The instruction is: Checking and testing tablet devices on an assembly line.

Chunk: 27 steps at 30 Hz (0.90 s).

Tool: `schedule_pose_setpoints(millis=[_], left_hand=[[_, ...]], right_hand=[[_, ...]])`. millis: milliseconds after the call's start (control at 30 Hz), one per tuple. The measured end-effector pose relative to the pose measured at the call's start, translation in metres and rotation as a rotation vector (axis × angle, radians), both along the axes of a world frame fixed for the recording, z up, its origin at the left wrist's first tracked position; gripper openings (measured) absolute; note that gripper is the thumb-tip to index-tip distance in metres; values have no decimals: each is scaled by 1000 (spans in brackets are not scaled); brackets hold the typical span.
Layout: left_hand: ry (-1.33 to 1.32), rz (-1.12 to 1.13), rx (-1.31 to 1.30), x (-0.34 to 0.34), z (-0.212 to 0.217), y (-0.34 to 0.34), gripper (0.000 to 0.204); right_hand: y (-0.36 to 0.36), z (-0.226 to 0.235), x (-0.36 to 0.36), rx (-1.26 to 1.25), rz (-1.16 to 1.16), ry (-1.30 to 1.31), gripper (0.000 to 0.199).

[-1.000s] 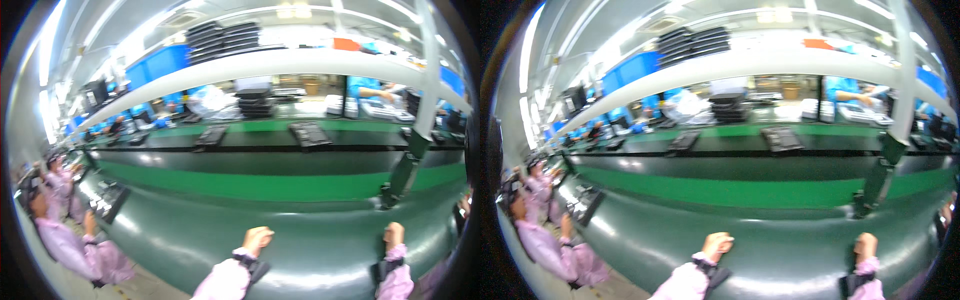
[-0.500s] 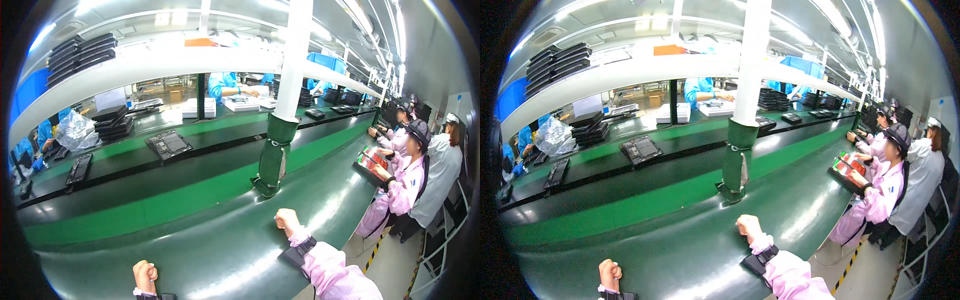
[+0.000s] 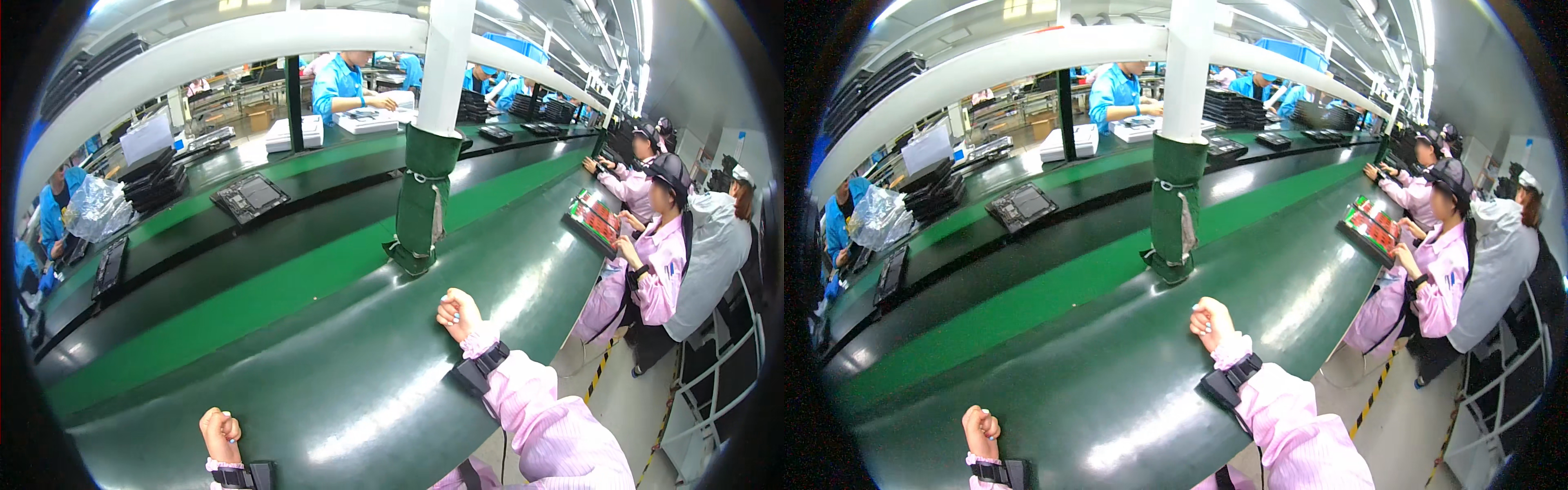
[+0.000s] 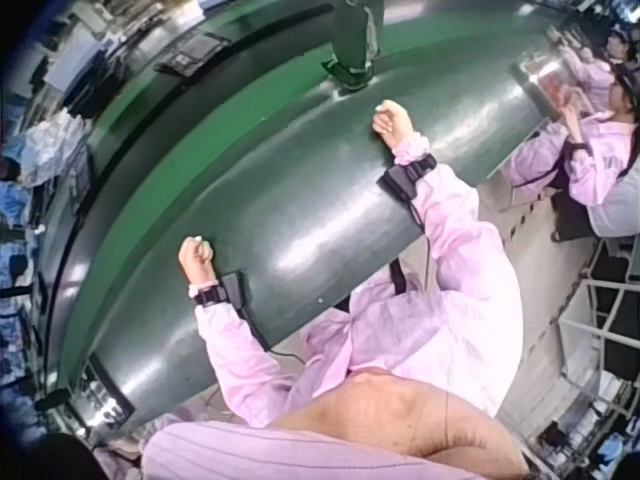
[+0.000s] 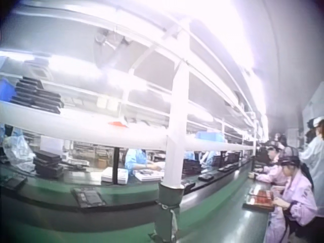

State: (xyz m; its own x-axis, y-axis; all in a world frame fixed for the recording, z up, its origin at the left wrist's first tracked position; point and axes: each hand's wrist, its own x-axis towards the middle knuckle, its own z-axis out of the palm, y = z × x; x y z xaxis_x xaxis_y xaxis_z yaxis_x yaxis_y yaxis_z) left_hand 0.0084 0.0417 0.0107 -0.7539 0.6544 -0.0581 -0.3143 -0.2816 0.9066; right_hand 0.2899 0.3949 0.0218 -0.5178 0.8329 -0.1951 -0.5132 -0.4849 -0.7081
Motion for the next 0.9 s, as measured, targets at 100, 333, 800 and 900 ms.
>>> schedule_pose_setpoints(millis=[100, 333, 800, 900], left_hand=[[26, 21, 5, 2, -2, -1, 29], [23, -16, -2, -1, -2, -1, 27], [25, 0, -18, 0, -3, -1, 28], [50, -43, -10, -3, -7, -2, 27]], right_hand=[[-8, -5, -6, 305, 59, -211, 27], [-5, -1, -4, 284, -14, -234, 23], [-7, -2, -5, 313, 112, -270, 28], [-5, -3, -4, 120, 134, -43, 27]])
